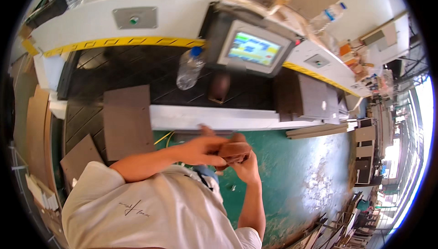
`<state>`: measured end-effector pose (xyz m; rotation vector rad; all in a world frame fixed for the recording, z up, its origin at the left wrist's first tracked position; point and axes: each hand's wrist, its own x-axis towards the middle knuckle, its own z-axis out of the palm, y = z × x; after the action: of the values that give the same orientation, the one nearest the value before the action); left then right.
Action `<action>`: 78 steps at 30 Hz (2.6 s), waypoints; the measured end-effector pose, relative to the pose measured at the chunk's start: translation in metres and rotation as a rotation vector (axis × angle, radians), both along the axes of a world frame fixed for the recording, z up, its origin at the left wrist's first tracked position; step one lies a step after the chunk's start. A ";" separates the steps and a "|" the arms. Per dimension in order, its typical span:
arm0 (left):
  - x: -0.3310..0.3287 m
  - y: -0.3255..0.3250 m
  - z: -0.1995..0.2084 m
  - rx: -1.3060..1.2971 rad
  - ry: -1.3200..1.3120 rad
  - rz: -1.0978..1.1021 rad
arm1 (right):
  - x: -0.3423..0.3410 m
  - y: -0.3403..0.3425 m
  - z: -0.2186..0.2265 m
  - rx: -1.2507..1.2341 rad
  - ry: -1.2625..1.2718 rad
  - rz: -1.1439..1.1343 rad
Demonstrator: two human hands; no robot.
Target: The person applies a label to a grey rectangular panel, then pours water from a plastic bottle onto the surface. They wipe the panel with a brown cloth, repeating the wetting and wiping process. Finally, they use a yellow tool to scrape the surface of the panel.
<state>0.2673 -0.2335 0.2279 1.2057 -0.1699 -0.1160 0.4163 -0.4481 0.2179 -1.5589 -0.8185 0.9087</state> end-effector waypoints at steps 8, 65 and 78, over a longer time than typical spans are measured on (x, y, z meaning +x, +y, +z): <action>0.049 0.140 -0.126 0.619 0.112 1.629 | 0.248 0.012 0.251 0.787 -0.398 -0.745; -0.119 0.154 0.081 1.134 0.053 0.813 | -0.095 0.128 -0.110 -0.118 0.058 0.289; -0.498 0.044 -0.104 0.814 1.218 0.652 | -0.407 0.206 -0.184 0.280 -0.806 1.314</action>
<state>-0.2309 -0.1897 0.1241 1.7168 1.4439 -0.3422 0.0094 -0.2423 0.0341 -0.9702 -2.5776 0.9172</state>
